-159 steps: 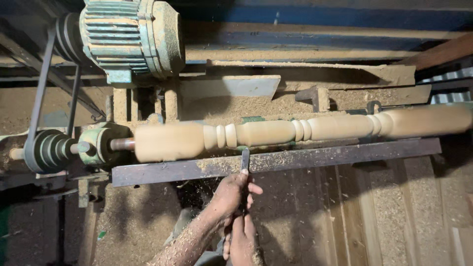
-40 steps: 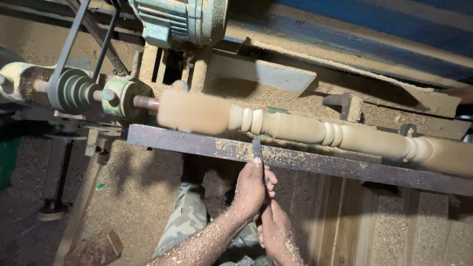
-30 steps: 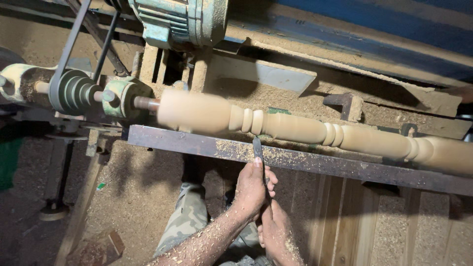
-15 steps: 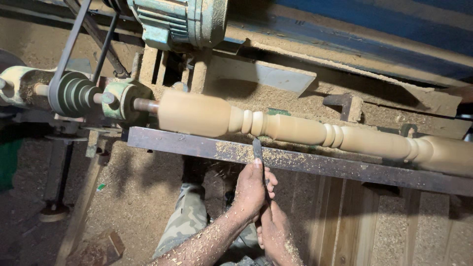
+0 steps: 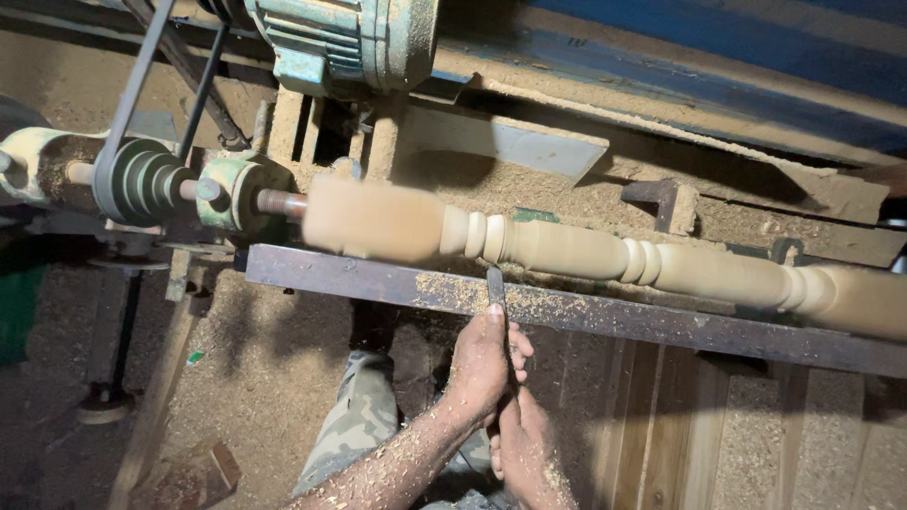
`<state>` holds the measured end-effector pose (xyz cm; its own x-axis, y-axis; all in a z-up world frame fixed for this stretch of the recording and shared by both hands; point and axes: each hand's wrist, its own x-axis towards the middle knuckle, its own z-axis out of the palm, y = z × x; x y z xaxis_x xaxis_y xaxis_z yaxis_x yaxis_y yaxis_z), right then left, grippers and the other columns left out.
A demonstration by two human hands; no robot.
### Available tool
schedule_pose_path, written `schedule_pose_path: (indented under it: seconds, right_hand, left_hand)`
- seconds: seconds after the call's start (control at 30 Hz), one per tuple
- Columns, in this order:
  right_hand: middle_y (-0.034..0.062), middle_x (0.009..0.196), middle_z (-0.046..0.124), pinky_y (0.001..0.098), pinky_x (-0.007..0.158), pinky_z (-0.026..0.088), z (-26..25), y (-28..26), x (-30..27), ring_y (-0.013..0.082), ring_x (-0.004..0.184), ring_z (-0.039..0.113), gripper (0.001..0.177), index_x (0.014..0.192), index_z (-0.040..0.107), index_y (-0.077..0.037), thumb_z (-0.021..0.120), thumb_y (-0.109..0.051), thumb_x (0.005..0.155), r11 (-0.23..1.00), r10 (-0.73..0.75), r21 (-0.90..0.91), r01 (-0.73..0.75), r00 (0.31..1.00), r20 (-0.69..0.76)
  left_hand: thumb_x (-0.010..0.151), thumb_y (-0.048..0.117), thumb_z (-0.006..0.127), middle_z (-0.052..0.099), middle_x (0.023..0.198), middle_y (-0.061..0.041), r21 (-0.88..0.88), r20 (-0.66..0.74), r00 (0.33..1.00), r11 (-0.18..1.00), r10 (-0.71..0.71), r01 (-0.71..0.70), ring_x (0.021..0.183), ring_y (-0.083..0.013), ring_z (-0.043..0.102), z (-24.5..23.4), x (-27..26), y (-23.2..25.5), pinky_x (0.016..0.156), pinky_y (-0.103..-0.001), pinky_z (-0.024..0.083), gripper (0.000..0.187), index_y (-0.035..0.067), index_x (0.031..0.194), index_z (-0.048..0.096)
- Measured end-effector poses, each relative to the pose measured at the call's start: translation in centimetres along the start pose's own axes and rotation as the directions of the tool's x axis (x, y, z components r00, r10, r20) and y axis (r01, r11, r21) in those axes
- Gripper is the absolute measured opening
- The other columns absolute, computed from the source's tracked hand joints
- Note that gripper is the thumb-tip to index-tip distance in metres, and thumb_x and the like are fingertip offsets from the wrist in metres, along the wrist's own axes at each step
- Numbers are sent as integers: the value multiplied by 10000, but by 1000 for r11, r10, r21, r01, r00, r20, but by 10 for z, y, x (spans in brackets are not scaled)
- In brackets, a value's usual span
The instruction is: The person sharpens a chisel on a rotating wheel and then uses the tool to carve and shape a rotating piece of wood on a lathe.
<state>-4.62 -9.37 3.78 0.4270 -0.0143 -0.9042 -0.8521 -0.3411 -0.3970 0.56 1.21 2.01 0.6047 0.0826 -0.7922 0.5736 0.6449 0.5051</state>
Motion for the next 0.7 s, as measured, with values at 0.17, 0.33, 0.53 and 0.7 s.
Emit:
schedule_pose_path:
  seconds: [0.17, 0.33, 0.53, 0.7]
  right_hand:
    - [53, 600, 462, 312, 353, 343, 4, 0, -1, 139, 406, 399, 370, 1004, 562, -42, 380, -359, 1065, 997, 12, 78, -13, 1000, 8]
    - [47, 589, 457, 306, 338, 332, 10, -2, -1, 134, 392, 392, 380, 994, 582, -77, 397, -406, 1041, 993, 40, 109, -38, 999, -19]
    - [46, 579, 450, 307, 322, 312, 16, 1, -1, 132, 376, 380, 438, 952, 545, -32, 401, -431, 1061, 983, 13, 182, -10, 1000, -14]
    - [59, 558, 483, 320, 313, 341, 23, -9, -11, 142, 359, 425, 415, 934, 580, -33, 418, -402, 1036, 995, -36, 86, 45, 994, -101]
  left_hand:
    - [1099, 391, 322, 622, 710, -47, 59, 28, 1000, 998, 0, -2, 539, -108, 516, -1, -3, 7, 507, -273, 499, 441, 31, 985, 550]
    - [1096, 388, 306, 622, 691, -49, 115, 26, 999, 993, -25, 22, 523, -119, 517, -2, -5, 15, 509, -282, 501, 457, 34, 970, 567]
    - [1097, 391, 324, 613, 686, -49, 115, 26, 999, 993, -34, 31, 514, -128, 519, -5, -4, 13, 508, -290, 493, 456, 31, 968, 573]
    - [1134, 435, 318, 581, 672, -54, 228, 95, 995, 973, 18, -40, 522, -127, 534, -14, 2, 8, 517, -269, 507, 587, -29, 922, 609]
